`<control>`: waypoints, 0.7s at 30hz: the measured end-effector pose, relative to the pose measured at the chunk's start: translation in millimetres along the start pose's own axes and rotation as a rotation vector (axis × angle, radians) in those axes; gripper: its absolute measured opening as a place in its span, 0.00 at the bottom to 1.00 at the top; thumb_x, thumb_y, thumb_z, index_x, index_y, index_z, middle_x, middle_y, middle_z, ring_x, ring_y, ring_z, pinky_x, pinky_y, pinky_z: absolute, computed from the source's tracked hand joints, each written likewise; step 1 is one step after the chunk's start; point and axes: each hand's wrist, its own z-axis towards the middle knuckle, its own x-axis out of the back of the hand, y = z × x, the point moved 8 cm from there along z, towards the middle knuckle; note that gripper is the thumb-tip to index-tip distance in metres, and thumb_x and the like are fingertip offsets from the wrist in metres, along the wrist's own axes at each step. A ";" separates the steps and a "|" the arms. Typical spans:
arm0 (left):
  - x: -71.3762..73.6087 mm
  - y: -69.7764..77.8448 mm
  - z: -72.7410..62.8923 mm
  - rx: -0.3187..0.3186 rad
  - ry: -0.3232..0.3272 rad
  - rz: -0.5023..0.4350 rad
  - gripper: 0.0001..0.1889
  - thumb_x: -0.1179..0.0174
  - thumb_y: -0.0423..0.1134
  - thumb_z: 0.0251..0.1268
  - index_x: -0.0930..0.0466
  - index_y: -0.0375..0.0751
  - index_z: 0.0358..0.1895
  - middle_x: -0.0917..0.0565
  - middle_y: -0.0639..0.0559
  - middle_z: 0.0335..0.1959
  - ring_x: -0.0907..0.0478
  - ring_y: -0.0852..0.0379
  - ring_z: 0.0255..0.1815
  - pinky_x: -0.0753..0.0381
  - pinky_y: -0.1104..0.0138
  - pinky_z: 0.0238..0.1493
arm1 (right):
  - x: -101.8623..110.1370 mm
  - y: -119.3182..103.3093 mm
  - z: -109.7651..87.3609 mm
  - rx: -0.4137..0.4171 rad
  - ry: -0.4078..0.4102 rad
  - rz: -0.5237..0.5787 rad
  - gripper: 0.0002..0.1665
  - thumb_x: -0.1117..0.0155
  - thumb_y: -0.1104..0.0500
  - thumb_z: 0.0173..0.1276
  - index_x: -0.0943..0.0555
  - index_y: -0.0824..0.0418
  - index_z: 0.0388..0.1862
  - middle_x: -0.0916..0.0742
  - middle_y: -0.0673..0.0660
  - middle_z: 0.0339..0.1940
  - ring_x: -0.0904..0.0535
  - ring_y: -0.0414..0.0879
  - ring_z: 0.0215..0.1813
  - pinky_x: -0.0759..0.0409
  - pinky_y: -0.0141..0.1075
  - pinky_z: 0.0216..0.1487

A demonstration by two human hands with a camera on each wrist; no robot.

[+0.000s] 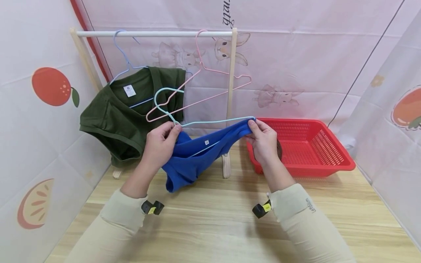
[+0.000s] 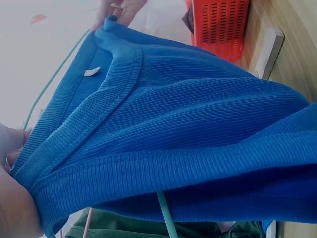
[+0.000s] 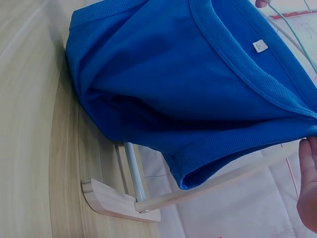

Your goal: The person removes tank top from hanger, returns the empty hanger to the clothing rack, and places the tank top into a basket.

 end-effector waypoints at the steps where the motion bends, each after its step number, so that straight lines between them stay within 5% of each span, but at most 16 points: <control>1: -0.5 0.1 -0.1 0.001 0.004 -0.004 0.16 0.48 0.49 0.76 0.16 0.42 0.39 0.28 0.49 0.20 0.32 0.52 0.24 0.35 0.66 0.26 | -0.3 0.4 -0.2 0.004 0.001 0.006 0.06 0.32 0.59 0.66 0.14 0.59 0.39 0.11 0.52 0.26 0.13 0.42 0.27 0.14 0.35 0.34; 8: -6.3 1.6 0.4 -0.013 0.026 -0.058 0.15 0.47 0.47 0.75 0.16 0.41 0.36 0.32 0.49 0.19 0.35 0.53 0.21 0.38 0.67 0.24 | -5.4 3.7 -3.2 0.028 -0.008 0.042 0.06 0.34 0.60 0.68 0.14 0.62 0.38 0.11 0.52 0.25 0.13 0.41 0.28 0.14 0.35 0.33; 21: -15.2 15.2 1.8 -0.037 0.073 -0.114 0.13 0.45 0.39 0.74 0.16 0.35 0.35 0.33 0.51 0.18 0.39 0.57 0.20 0.41 0.70 0.23 | -17.0 15.2 -10.4 0.061 -0.070 -0.095 0.05 0.35 0.60 0.69 0.16 0.60 0.34 0.11 0.51 0.25 0.13 0.40 0.28 0.14 0.36 0.39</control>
